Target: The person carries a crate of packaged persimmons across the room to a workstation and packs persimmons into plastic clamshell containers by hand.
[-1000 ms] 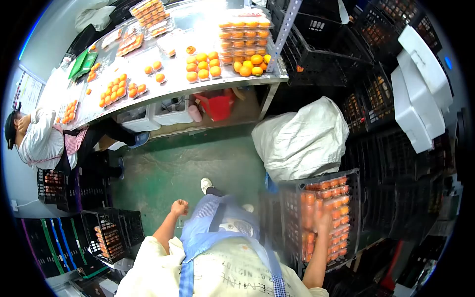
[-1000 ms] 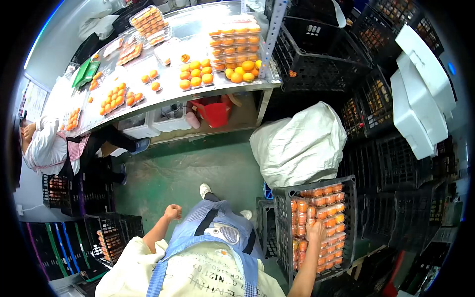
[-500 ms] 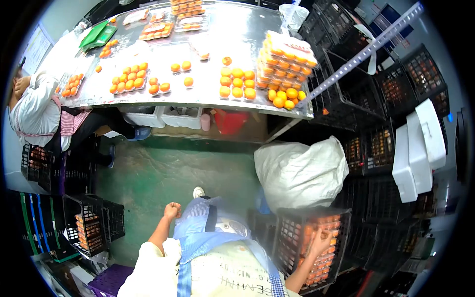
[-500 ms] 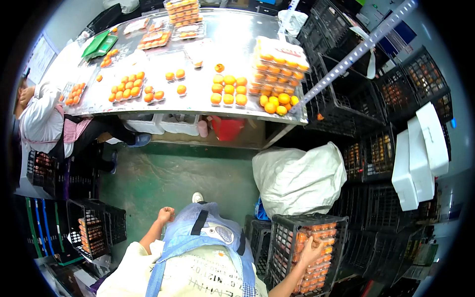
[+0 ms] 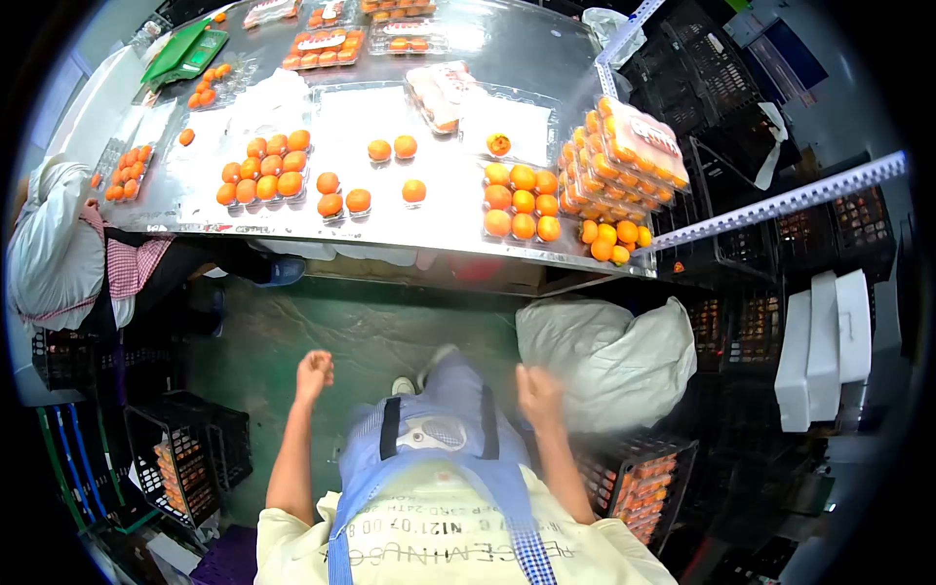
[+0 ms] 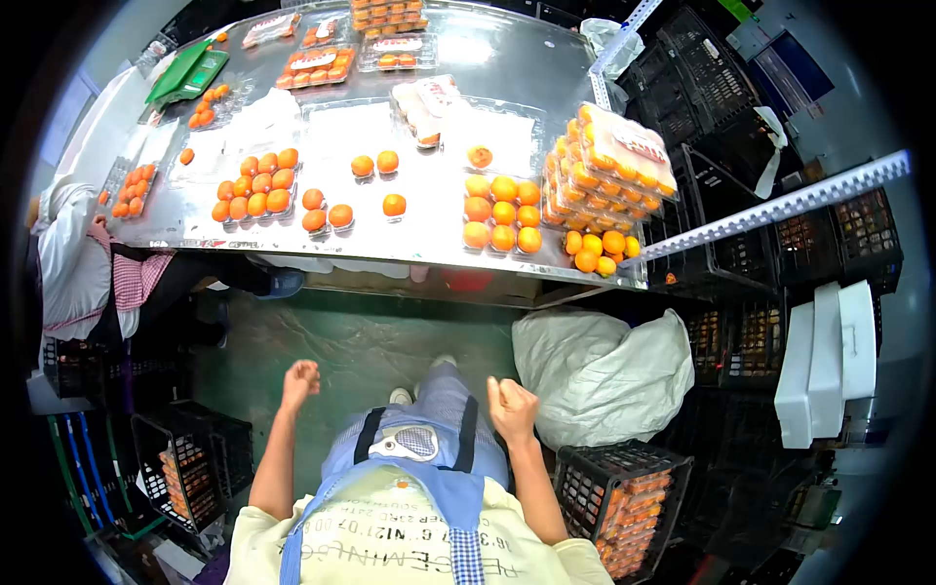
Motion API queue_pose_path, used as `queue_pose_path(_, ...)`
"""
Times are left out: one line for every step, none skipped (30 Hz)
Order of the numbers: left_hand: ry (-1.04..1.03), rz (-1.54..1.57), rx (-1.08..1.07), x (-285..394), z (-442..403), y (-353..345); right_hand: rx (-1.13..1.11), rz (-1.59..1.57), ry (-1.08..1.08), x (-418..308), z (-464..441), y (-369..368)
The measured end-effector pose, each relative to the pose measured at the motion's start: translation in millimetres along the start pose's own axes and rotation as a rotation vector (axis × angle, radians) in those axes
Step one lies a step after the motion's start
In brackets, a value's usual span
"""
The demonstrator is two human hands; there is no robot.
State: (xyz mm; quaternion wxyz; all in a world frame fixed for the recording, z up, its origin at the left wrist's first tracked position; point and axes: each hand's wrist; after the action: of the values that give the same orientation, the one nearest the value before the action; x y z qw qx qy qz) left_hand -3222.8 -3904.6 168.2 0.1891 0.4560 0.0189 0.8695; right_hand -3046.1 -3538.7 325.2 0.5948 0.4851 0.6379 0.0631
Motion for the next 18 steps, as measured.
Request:
queue_pose_path(-0.057, 0.032, 0.006, 20.2, -15.3, -1.7, -0.026, -0.044, -0.037, 0.1, -12.5, -9.6)
queue_pose_path(-0.096, 0.052, 0.024, 46.3, -27.9, -3.9, -0.050, -0.092, -0.072, 2.4, -25.9, -20.1)
queue_pose_path(-0.145, 0.043, 0.033, 70.7, -38.8, -6.4, -0.076, -0.141, -0.106, 3.9, -40.5, -31.8)
queue_pose_path(-0.209, 0.032, 0.043, 88.9, -52.5, -8.9, -0.093, -0.685, -0.617, -12.3, -63.4, -40.1)
queue_pose_path(-0.216, 0.071, 0.061, 111.6, -61.1, -13.4, -0.141, -1.382, -0.809, -11.9, -88.4, -47.9)
queue_pose_path(-0.261, 0.080, 0.080, 137.8, -64.1, -16.5, -0.161, -2.093, -0.979, -12.8, -111.4, -55.3)
queue_pose_path(-0.301, 0.089, 0.092, 160.7, -60.1, -23.2, -0.255, -2.350, -1.046, -24.3, -136.0, -58.4)
queue_pose_path(-0.303, 0.099, 0.074, 182.3, -54.3, -32.4, -0.332, -2.369, -1.055, -33.2, -158.2, -64.8)
queue_pose_path(-0.312, 0.114, 0.062, 205.4, -49.9, -40.5, -0.409, -2.327, -1.078, -42.6, -177.5, -70.2)
queue_pose_path(-0.321, 0.130, 0.059, 226.8, -46.0, -47.8, -0.521, -2.350, -1.073, -49.4, -195.0, -77.9)
queue_pose_path(-0.314, 0.159, 0.001, 244.2, -41.1, -56.4, -0.646, -2.370, -1.070, -55.5, -211.0, -87.0)
queue_pose_path(-0.313, 0.174, -0.040, 260.6, -36.2, -64.4, -0.721, -2.302, -1.066, -61.1, -223.6, -96.5)
queue_pose_path(-0.310, 0.190, -0.080, 275.1, -31.9, -71.6, -0.794, -2.254, -1.099, -66.3, -236.2, -105.5)
queue_pose_path(-0.302, 0.204, -0.103, 287.9, -29.8, -76.3, -0.864, -2.202, -1.140, -72.3, -246.8, -114.4)
queue_pose_path(-0.291, 0.220, -0.128, 298.8, -28.7, -80.5, -0.931, -2.148, -1.182, -76.5, -254.1, -122.8)
queue_pose_path(-0.297, 0.232, -0.134, 308.5, -29.1, -83.5, -0.984, -2.114, -1.222, -80.1, -260.8, -131.2)
queue_pose_path(-0.303, 0.230, -0.132, 314.2, -32.2, -85.4, -1.030, -2.083, -1.235, -84.6, -267.9, -138.4)
queue_pose_path(-0.318, 0.208, -0.133, 319.2, -37.2, -84.2, -1.073, -2.054, -1.242, -90.2, -274.9, -145.3)
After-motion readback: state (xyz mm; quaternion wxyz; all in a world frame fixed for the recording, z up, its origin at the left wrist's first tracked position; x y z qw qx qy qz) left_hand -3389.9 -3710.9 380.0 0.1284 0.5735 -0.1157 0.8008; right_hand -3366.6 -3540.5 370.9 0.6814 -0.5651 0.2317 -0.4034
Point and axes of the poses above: each hand's wrist, its own z-axis away from the middle knuckle, its own y-axis out of the back of the hand, x = y × z, and after that the axes turned 7 degrees about -z, right-handed
